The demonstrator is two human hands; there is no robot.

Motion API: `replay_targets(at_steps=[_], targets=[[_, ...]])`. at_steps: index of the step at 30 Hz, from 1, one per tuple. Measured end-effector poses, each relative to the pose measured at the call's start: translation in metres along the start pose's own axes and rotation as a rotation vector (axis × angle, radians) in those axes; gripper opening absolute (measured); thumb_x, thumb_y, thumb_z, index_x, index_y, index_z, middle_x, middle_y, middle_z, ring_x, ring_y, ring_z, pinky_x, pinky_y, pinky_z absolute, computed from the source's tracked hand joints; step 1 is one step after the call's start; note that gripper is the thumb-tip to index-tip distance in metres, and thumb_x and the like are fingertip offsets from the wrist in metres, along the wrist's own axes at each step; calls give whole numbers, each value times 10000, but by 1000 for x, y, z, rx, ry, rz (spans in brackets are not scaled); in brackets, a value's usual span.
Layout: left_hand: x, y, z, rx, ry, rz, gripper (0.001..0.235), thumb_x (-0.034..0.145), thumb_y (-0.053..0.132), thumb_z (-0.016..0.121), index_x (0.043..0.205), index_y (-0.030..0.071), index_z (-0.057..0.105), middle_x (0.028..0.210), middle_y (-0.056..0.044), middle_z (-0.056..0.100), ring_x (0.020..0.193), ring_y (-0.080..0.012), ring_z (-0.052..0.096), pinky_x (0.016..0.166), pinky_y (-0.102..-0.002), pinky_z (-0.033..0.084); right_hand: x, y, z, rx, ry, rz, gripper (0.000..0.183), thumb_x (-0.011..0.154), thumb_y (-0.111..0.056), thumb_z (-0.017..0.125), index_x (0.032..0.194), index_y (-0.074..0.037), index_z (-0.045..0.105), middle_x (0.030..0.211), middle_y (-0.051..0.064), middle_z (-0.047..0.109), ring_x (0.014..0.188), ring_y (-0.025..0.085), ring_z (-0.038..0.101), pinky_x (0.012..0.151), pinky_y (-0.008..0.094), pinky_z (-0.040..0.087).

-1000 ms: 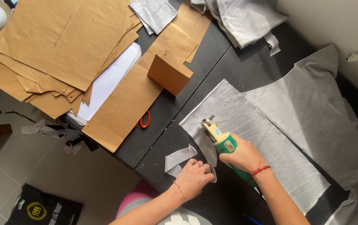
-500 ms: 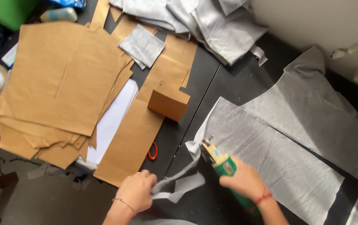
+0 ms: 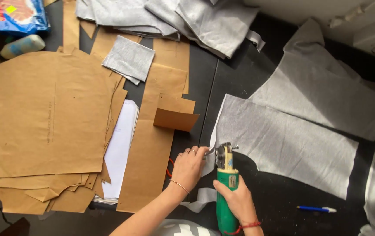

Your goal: Marking fabric with a pen using paper patterns and cutting the pieces out with an electric rotary cutter.

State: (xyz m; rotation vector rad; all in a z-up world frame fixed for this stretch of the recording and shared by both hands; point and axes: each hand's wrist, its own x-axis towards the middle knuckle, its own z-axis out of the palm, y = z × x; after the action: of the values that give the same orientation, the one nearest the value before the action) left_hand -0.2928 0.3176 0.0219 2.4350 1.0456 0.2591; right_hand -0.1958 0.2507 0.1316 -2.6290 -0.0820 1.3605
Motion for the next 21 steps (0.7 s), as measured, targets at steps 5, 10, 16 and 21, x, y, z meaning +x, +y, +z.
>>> replay_targets(at_steps=[5,10,16,21], targets=[[-2,-6,0,-65,-41,-14,312,699,203,659,933,162,456,732,-16,526,623,-228,512,517,-357,383,0,-12,6,42,29,-22,366,606,-365,649,880,-126,608,800,24,629,731,164,578,678,272,430],[-1,-11,17,-81,-10,11,66,764,122,510,788,141,452,687,-43,479,554,-251,476,485,-374,352,7,-24,7,49,48,-62,392,605,-385,633,886,-114,600,840,48,636,765,189,590,692,296,438],[-6,-13,20,-53,-10,6,60,702,75,479,717,131,466,672,-52,467,542,-256,482,474,-372,360,16,-38,4,70,65,-92,395,600,-391,629,874,-110,597,829,43,625,749,187,583,684,294,431],[-9,-21,7,-96,-119,-41,42,680,137,475,704,108,456,693,-73,489,574,-279,501,476,-409,399,28,-49,1,33,48,-133,362,624,-438,627,763,-107,581,721,46,592,611,166,527,599,300,425]])
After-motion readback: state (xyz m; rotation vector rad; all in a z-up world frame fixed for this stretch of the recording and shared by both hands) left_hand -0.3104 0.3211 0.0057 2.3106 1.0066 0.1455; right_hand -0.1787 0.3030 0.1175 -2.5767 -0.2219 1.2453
